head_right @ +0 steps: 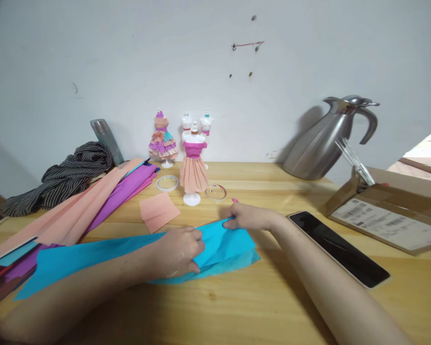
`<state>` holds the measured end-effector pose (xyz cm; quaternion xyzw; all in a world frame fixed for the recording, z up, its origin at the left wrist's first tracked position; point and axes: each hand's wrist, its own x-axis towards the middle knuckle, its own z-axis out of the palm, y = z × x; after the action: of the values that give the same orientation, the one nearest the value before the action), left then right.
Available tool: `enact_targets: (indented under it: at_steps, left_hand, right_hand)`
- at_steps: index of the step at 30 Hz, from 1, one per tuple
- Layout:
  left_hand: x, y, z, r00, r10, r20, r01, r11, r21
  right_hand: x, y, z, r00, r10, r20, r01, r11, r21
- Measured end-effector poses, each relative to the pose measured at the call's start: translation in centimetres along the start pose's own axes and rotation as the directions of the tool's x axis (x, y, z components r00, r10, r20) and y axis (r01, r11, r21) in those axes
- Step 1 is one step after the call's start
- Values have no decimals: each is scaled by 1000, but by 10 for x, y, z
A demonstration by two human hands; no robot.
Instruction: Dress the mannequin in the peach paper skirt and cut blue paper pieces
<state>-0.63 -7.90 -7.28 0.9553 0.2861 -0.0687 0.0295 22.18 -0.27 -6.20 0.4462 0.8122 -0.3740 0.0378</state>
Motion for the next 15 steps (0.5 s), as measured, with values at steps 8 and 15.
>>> enact_targets:
  at_steps: [8,15]
  left_hand:
    - [1,5,9,998,19,-59,-17,999,41]
    - [-2,-8,-8,997,-78,-22,75,992,-106]
  right_hand:
    - [2,6,0,1000,0,17,0,1000,31]
    - [1,2,1,986,33,-161,36,912,408]
